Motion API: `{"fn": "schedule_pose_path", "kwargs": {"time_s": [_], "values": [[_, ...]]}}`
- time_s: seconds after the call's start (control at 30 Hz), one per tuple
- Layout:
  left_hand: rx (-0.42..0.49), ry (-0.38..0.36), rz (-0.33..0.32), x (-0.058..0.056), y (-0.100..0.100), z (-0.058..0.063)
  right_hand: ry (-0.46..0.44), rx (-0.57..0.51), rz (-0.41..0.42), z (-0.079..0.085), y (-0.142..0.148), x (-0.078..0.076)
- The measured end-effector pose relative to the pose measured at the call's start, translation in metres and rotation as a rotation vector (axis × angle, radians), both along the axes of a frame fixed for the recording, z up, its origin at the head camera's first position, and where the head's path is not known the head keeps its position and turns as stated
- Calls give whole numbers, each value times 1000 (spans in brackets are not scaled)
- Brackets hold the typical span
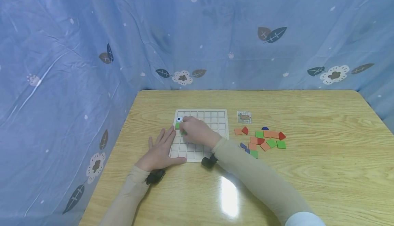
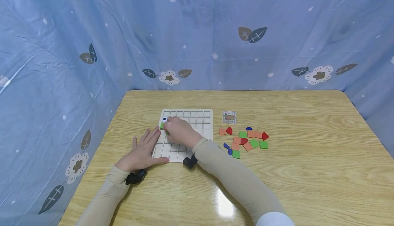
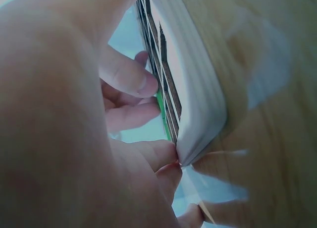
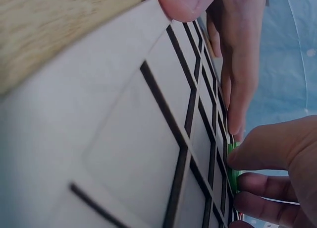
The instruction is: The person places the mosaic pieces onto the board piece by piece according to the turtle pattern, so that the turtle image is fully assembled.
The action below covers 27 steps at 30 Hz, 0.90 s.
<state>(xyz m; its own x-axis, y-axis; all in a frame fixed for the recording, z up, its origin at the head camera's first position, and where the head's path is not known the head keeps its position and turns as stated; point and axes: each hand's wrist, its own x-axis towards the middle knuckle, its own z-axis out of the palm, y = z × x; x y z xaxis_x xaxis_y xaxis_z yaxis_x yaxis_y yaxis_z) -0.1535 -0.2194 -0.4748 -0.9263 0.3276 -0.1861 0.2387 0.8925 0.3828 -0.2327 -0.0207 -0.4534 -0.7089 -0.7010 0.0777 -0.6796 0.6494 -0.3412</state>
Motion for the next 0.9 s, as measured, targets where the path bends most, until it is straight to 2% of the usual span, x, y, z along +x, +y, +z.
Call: {"fn": "schedule_pose_path", "kwargs": {"time_s": [0.4, 0.57, 0.9], "values": [[-2, 0, 1, 0, 0, 0, -2, -27, 8, 0, 8, 3], [-9, 5, 5, 0, 1, 0, -26, -13, -18, 2, 13, 5], [-22, 3, 12, 0, 1, 0, -24, 21, -21, 7, 30, 18]]}}
